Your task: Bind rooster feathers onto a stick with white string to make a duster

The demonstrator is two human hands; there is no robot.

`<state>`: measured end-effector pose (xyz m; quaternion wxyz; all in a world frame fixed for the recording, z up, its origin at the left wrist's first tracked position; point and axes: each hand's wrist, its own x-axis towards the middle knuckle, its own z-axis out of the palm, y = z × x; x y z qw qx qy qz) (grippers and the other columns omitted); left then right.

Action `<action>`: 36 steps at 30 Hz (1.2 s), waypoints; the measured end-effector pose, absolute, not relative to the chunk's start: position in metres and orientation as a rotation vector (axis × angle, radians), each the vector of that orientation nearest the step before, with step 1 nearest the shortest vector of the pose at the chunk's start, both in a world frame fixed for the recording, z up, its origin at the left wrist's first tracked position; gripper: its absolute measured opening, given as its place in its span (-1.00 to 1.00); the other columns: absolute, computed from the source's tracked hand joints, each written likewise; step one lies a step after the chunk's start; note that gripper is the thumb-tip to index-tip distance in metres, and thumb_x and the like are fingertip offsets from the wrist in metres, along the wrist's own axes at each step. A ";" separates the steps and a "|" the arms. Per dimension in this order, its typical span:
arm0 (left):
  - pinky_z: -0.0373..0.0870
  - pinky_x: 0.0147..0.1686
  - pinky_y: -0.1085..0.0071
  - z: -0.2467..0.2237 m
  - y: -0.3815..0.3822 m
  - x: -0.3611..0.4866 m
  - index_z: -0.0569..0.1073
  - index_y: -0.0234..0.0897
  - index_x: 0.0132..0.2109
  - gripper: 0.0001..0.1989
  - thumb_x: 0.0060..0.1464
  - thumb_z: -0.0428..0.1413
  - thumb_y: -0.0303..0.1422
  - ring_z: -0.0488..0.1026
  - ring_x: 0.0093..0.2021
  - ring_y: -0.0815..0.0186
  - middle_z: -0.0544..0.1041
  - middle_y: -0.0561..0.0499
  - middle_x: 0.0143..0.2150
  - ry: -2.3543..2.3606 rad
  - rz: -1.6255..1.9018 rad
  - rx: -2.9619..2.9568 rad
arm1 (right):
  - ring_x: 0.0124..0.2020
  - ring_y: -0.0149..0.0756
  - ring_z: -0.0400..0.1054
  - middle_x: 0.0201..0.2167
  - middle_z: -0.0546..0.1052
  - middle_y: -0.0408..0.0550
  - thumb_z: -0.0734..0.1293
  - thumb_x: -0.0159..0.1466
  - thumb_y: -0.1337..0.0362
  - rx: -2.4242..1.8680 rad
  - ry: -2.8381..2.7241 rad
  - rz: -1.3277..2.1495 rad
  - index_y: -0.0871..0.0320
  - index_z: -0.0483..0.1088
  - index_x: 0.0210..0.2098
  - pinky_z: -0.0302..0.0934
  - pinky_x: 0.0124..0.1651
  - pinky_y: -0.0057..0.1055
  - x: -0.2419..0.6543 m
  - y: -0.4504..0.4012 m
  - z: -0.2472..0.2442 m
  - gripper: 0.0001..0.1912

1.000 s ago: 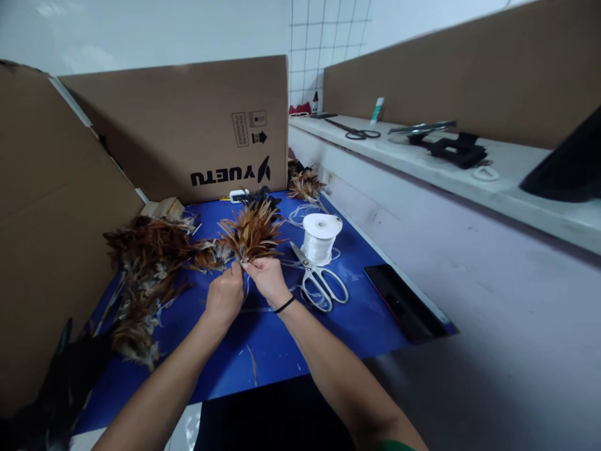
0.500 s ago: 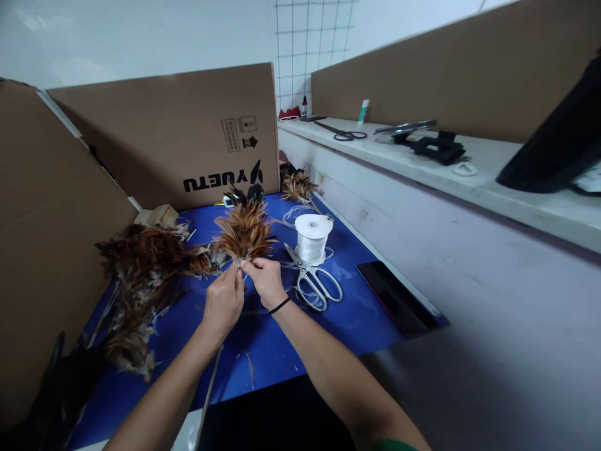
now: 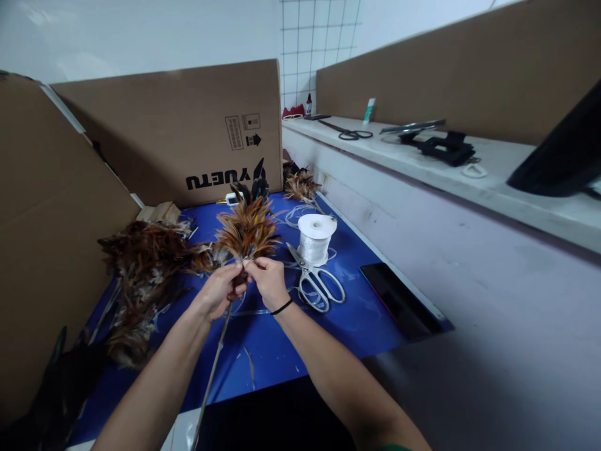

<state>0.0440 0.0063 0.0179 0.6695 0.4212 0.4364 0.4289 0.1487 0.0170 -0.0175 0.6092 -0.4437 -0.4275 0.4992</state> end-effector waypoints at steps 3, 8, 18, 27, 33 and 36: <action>-0.14 -0.72 0.60 0.015 0.005 0.043 0.34 -0.40 -0.47 -0.61 -0.03 0.08 -0.09 0.10 -0.69 0.57 0.33 0.04 -0.57 1.002 0.994 1.022 | -0.74 -0.53 0.08 -0.79 0.29 -0.25 0.38 0.04 0.15 -1.019 -1.010 1.176 0.19 0.25 -0.69 -0.06 -0.65 -0.54 0.149 0.016 -0.016 -0.67; -0.08 -0.71 0.57 0.004 0.009 0.039 0.32 -0.36 -0.55 -0.59 0.00 0.05 -0.08 0.06 -0.73 0.56 0.25 0.11 -0.70 1.148 1.047 1.210 | -0.68 -0.50 0.14 -0.76 0.33 -0.20 0.32 0.09 0.14 -1.019 -1.142 1.118 0.21 0.27 -0.69 0.03 -0.57 -0.52 0.149 0.018 -0.021 -0.66; -0.05 -0.72 0.56 -0.018 0.019 0.035 0.31 -0.33 -0.62 -0.65 0.06 0.01 -0.26 0.04 -0.78 0.54 0.18 0.15 -0.79 1.291 1.030 1.216 | -0.64 -0.52 -0.04 -0.73 0.16 -0.27 0.37 -0.02 0.12 -1.220 -1.199 1.007 0.21 0.27 -0.70 -0.11 -0.57 -0.50 0.153 0.029 -0.037 -0.68; -0.14 -0.75 0.58 -0.020 0.023 0.036 0.25 -0.32 -0.65 -0.63 0.09 0.01 -0.35 -0.02 -0.83 0.57 0.13 0.17 -0.85 1.313 1.008 1.017 | -0.65 -0.51 -0.01 -0.72 0.23 -0.25 0.35 -0.01 0.14 -1.302 -1.239 0.973 0.21 0.33 -0.64 -0.10 -0.57 -0.51 0.151 0.027 -0.040 -0.74; -0.09 -0.73 0.57 -0.024 0.023 0.037 0.28 -0.35 -0.67 -0.63 0.08 0.02 -0.43 0.02 -0.81 0.57 0.15 0.16 -0.83 1.316 0.988 0.904 | -0.64 -0.45 0.07 -0.71 0.28 -0.20 0.33 0.03 0.11 -1.475 -1.483 0.716 0.21 0.41 -0.57 -0.04 -0.54 -0.47 0.159 0.025 -0.046 -0.74; -0.11 -0.72 0.56 -0.027 0.024 0.035 0.26 -0.35 -0.68 -0.62 0.09 0.01 -0.43 0.01 -0.81 0.57 0.14 0.15 -0.83 1.280 0.994 0.823 | -0.57 -0.37 0.17 -0.65 0.35 -0.13 0.28 0.12 0.13 -1.492 -1.792 0.402 0.19 0.45 -0.53 0.03 -0.46 -0.42 0.158 0.018 -0.035 -0.73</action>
